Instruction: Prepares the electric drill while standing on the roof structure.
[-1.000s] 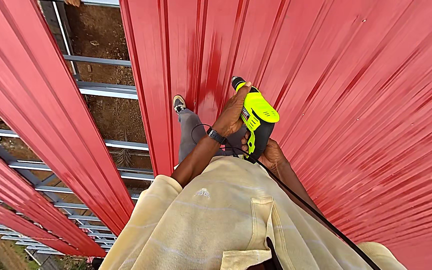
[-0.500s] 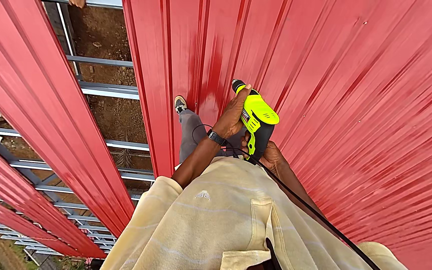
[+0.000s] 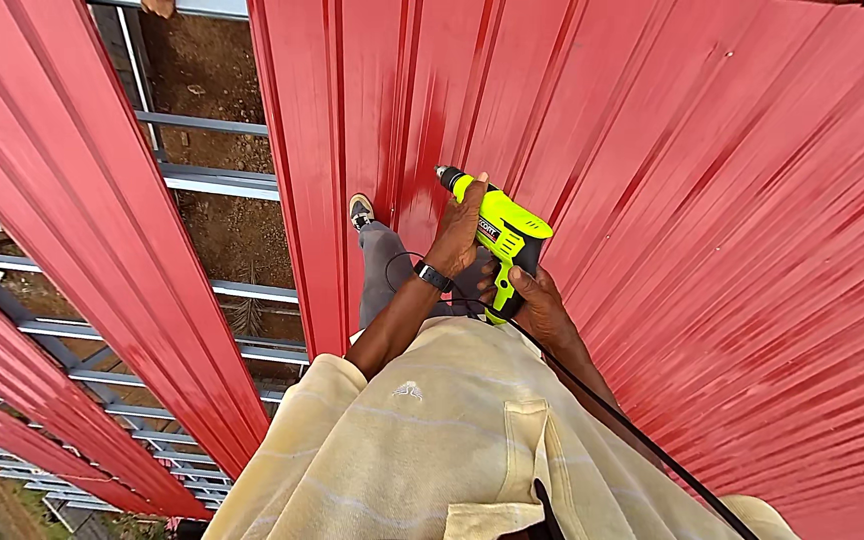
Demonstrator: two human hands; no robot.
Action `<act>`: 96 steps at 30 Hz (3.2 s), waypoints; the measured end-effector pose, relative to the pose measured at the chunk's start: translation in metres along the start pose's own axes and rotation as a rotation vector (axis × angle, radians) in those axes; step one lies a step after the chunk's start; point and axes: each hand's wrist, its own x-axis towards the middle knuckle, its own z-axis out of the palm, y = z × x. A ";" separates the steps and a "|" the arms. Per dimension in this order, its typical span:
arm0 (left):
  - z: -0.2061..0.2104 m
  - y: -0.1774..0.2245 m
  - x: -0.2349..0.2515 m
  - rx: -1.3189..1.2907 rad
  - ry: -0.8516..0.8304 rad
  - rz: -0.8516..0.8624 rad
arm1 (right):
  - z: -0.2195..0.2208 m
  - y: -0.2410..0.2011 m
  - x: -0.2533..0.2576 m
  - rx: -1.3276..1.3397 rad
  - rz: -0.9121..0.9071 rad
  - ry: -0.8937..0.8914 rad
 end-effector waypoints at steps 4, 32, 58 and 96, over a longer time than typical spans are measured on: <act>-0.004 -0.005 0.000 -0.002 0.017 0.007 | 0.012 0.000 0.002 -0.189 0.013 0.182; -0.002 -0.005 -0.040 0.135 -0.071 0.015 | 0.001 0.009 -0.008 -0.311 -0.115 0.195; 0.019 0.019 -0.070 -0.052 -0.231 0.164 | -0.037 -0.019 -0.046 0.308 -0.152 -0.212; -0.221 -0.008 -0.128 1.003 0.339 0.041 | -0.042 -0.009 -0.039 0.285 -0.089 -0.054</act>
